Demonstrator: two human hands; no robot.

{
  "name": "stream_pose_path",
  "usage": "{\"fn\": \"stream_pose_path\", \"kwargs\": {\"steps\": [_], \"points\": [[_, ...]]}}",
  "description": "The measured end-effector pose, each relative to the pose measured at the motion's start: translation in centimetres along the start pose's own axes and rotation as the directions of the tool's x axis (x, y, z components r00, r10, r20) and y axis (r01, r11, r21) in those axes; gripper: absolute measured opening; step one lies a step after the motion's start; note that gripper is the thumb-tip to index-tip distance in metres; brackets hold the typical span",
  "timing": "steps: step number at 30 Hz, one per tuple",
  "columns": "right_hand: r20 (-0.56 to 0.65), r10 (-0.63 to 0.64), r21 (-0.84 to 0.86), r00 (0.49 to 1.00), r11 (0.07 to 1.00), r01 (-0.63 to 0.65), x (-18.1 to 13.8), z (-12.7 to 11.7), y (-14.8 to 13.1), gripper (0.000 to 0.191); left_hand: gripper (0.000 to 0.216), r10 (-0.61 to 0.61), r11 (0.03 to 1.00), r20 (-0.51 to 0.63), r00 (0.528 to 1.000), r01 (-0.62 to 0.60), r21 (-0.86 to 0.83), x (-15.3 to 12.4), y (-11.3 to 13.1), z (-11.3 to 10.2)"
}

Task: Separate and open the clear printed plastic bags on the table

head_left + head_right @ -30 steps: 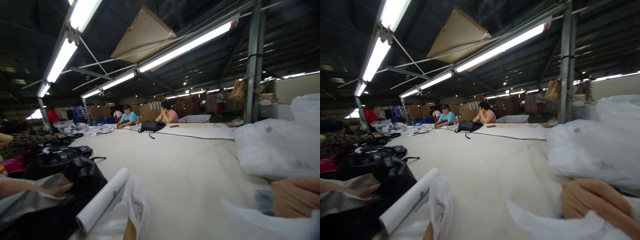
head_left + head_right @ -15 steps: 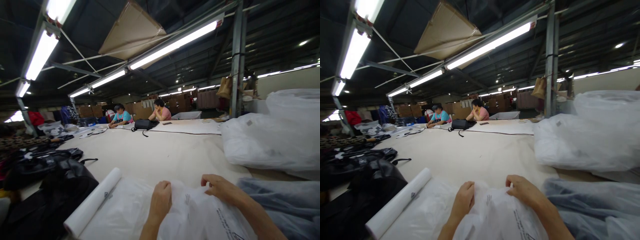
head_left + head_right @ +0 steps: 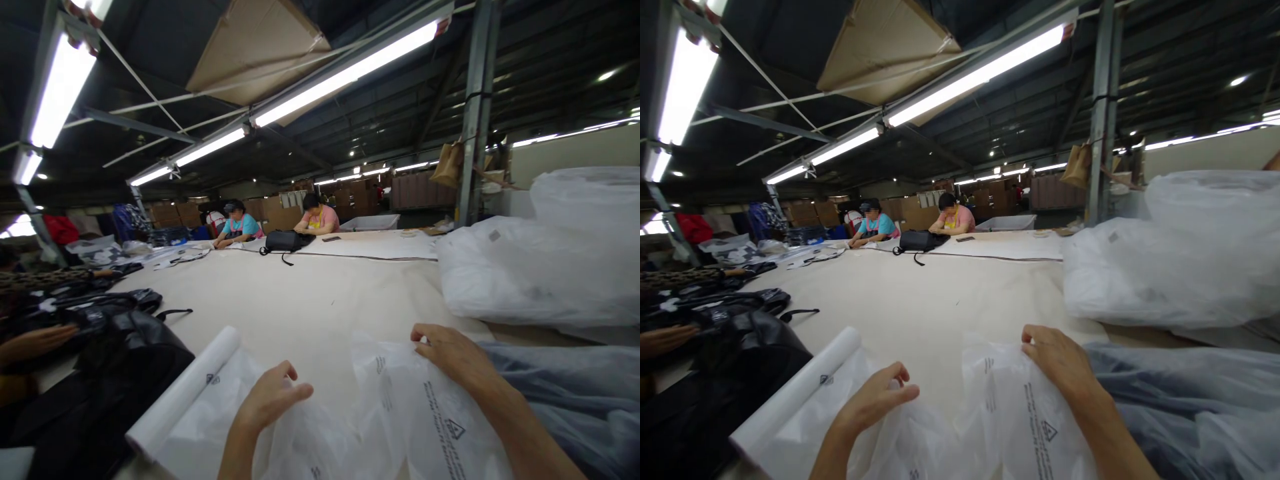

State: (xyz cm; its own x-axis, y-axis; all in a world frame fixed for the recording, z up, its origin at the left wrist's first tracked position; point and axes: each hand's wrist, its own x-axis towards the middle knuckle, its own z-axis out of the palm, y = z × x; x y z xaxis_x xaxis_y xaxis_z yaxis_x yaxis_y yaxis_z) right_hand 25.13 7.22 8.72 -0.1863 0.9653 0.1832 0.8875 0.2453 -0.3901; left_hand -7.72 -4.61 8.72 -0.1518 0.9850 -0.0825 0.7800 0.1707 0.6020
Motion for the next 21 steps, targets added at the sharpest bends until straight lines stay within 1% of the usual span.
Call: {"fn": "stream_pose_path", "kwargs": {"steps": [1, 3, 5, 6, 8, 9, 11, 13, 15, 17, 19, 21], "points": [[0.013, -0.011, -0.002, 1.000, 1.000, 0.011, 0.0, 0.1, -0.3, 0.017, 0.028, 0.019, 0.999, 0.040, 0.999, -0.017, -0.035, 0.0, -0.3, 0.1], [0.055, -0.071, 0.012, 0.996, 0.997, 0.070, 0.0, 0.1, -1.3, 0.017, 0.027, 0.047, 0.990, 0.057, 0.997, -0.038, -0.135, 0.3, -0.4, 0.7], [0.128, -0.183, 0.057, 0.975, 0.983, 0.177, -0.2, 0.2, -2.6, 0.018, 0.021, 0.060, 0.951, 0.008, 0.998, -0.055, -0.303, 0.8, 0.1, 1.4], [0.168, -0.255, 0.097, 0.952, 0.966, 0.241, -0.4, 0.3, -3.4, 0.018, 0.020, 0.060, 0.911, -0.022, 0.998, -0.064, -0.408, 1.0, 0.5, 1.8], [0.221, -0.386, 0.193, 0.896, 0.918, 0.348, -1.1, 0.6, -5.3, 0.019, 0.020, 0.049, 0.787, -0.058, 0.997, -0.074, -0.612, 1.4, 1.6, 2.4], [0.223, -0.437, 0.238, 0.871, 0.891, 0.386, -1.6, 0.8, -6.4, 0.021, 0.022, 0.044, 0.708, -0.061, 0.997, -0.074, -0.702, 1.5, 2.1, 2.7], [0.189, -0.517, 0.313, 0.835, 0.838, 0.448, -2.7, 1.3, -8.5, 0.027, 0.026, 0.016, 0.529, -0.017, 1.000, -0.023, -0.848, 1.7, 3.0, 3.4], [0.149, -0.582, 0.361, 0.799, 0.784, 0.504, -3.7, 1.8, -10.3, 0.032, 0.028, -0.014, 0.342, 0.030, 0.999, 0.033, -0.939, 2.0, 3.3, 4.0], [0.128, -0.632, 0.393, 0.765, 0.740, 0.546, -4.5, 2.0, -11.4, 0.032, 0.027, -0.022, 0.197, 0.061, 0.998, 0.064, -0.978, 2.3, 3.2, 4.5], [0.136, -0.651, 0.407, 0.747, 0.724, 0.557, -4.8, 2.2, -11.9, 0.029, 0.022, -0.014, 0.107, 0.065, 0.998, 0.066, -0.992, 2.7, 2.9, 4.9], [0.154, -0.640, 0.398, 0.753, 0.738, 0.546, -4.8, 2.6, -11.9, 0.028, 0.013, -0.022, 0.048, 0.061, 0.998, 0.062, -0.997, 3.1, 2.4, 5.2], [0.168, -0.633, 0.370, 0.755, 0.751, 0.547, -4.6, 3.4, -11.9, 0.032, 0.005, -0.086, -0.012, 0.066, 0.994, 0.065, -0.998, 3.4, 2.1, 5.4]]}}
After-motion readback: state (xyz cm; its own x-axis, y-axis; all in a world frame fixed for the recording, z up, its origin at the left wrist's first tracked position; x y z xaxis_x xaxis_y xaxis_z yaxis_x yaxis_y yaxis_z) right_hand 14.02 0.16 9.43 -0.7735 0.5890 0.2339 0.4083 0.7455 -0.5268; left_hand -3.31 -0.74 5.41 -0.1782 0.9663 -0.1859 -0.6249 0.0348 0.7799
